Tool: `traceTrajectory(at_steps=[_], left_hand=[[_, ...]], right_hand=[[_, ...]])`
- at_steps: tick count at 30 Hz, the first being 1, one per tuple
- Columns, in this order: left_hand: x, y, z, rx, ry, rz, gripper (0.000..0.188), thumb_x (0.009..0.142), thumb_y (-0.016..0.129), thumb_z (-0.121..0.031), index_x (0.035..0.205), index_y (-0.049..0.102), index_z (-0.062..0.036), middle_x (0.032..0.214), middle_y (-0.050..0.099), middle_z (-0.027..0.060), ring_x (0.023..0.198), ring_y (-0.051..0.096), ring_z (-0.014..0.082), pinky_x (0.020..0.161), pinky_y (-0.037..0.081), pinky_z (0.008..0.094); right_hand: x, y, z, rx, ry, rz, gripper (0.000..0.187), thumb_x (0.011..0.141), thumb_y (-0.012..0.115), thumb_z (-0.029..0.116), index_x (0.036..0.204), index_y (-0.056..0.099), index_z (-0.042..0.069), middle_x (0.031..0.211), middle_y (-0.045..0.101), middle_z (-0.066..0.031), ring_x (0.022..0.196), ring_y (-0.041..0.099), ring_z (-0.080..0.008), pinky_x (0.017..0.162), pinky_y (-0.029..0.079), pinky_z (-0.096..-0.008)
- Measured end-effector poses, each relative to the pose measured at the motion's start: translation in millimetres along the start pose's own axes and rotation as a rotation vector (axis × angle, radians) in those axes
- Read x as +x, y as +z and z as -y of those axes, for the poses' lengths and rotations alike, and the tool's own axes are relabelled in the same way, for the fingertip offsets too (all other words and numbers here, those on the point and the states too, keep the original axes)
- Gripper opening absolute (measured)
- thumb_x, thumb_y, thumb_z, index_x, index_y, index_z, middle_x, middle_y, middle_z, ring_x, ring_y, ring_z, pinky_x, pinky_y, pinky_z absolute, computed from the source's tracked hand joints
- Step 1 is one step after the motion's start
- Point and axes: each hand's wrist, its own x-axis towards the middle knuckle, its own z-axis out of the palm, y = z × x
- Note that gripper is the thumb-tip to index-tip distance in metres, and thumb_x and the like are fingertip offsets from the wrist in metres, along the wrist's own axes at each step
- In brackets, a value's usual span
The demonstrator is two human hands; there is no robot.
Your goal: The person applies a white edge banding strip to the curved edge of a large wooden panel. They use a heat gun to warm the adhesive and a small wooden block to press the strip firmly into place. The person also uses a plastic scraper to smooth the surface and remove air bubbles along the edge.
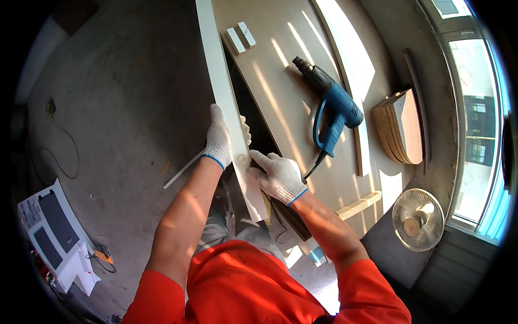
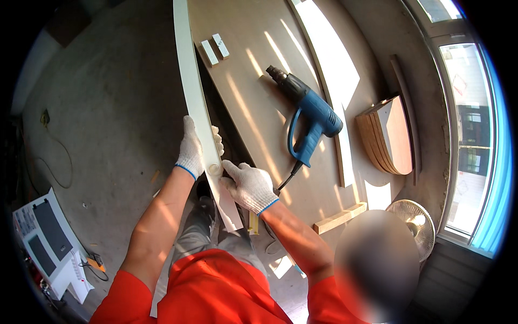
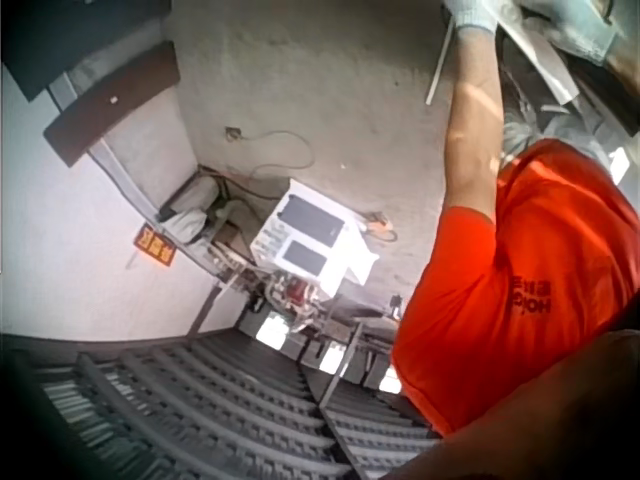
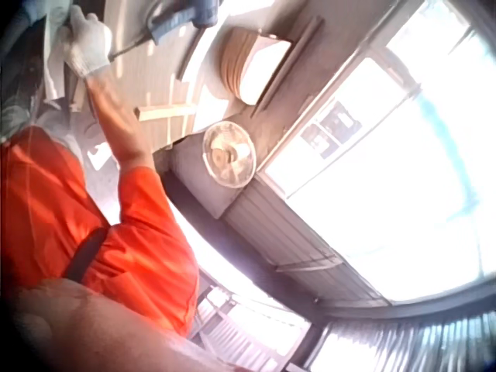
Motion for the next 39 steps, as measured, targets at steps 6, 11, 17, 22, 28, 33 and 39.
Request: traceTrajectory(at_steps=[6, 11, 17, 22, 28, 33, 39], left_hand=[[-2.4, -0.5, -1.1, 0.008, 0.000, -0.099, 0.089, 0.100, 0.031, -0.090, 0.096, 0.063, -0.0068, 0.077, 0.064, 0.0127, 0.063, 0.063, 0.0284, 0.059, 0.055, 0.0433], [-5.7, 0.5, 3.8, 0.059, 0.083, -0.157, 0.090, 0.100, 0.036, -0.089, 0.102, 0.065, -0.0039, 0.079, 0.067, 0.0145, 0.067, 0.068, 0.0289, 0.063, 0.059, 0.0432], [-3.4, 0.4, 8.7, 0.090, 0.147, -0.227, 0.090, 0.100, 0.043, -0.088, 0.107, 0.068, -0.0017, 0.083, 0.070, 0.0145, 0.074, 0.071, 0.0289, 0.068, 0.060, 0.0428], [2.1, -6.1, 14.9, 0.177, 0.221, -0.245, 0.086, 0.103, 0.043, -0.084, 0.112, 0.070, -0.0029, 0.088, 0.072, 0.0133, 0.079, 0.072, 0.0276, 0.071, 0.060, 0.0424], [7.7, -10.1, 20.5, 0.112, 0.285, -0.224, 0.083, 0.106, 0.046, -0.077, 0.134, 0.065, -0.0016, 0.113, 0.071, 0.0131, 0.100, 0.072, 0.0254, 0.084, 0.061, 0.0405], [-12.0, 14.8, 6.9, 0.040, 0.203, -0.232, 0.078, 0.110, 0.041, -0.074, 0.134, 0.064, -0.0031, 0.111, 0.070, 0.0128, 0.098, 0.072, 0.0258, 0.080, 0.061, 0.0410], [-8.1, 10.3, 7.2, -0.006, 0.169, -0.077, 0.081, 0.110, 0.030, -0.077, 0.123, 0.065, -0.0048, 0.082, 0.066, 0.0123, 0.065, 0.066, 0.0270, 0.059, 0.056, 0.0422]], right_hand=[[17.4, -8.6, -0.9, 0.021, -0.032, 0.051, 0.045, 0.096, 0.073, 0.033, 0.138, 0.070, 0.017, 0.092, 0.072, -0.0174, 0.084, 0.072, -0.0403, 0.075, 0.058, -0.0521], [32.4, -14.8, 0.1, 0.010, -0.032, 0.043, 0.048, 0.096, 0.074, 0.033, 0.141, 0.069, 0.018, 0.092, 0.072, -0.0180, 0.085, 0.072, -0.0406, 0.077, 0.058, -0.0517], [46.5, -23.7, -0.3, 0.013, -0.063, 0.039, 0.049, 0.096, 0.074, 0.033, 0.143, 0.069, 0.019, 0.094, 0.073, -0.0176, 0.087, 0.073, -0.0403, 0.078, 0.058, -0.0505], [59.2, -34.2, 6.9, 0.036, -0.043, 0.033, 0.046, 0.096, 0.075, 0.034, 0.139, 0.071, 0.018, 0.094, 0.074, -0.0172, 0.089, 0.074, -0.0391, 0.078, 0.059, -0.0494], [82.2, -37.8, 8.7, 0.010, -0.068, -0.008, 0.042, 0.095, 0.075, 0.034, 0.134, 0.073, 0.017, 0.095, 0.076, -0.0164, 0.092, 0.075, -0.0378, 0.079, 0.059, -0.0485], [109.3, -47.5, 10.9, -0.012, -0.051, 0.019, 0.040, 0.095, 0.072, 0.030, 0.133, 0.073, 0.016, 0.099, 0.078, -0.0141, 0.095, 0.076, -0.0369, 0.082, 0.060, -0.0469], [141.6, -66.8, 23.6, 0.002, 0.023, 0.058, 0.042, 0.095, 0.072, 0.036, 0.132, 0.075, 0.017, 0.105, 0.080, -0.0136, 0.100, 0.077, -0.0360, 0.087, 0.061, -0.0431]])
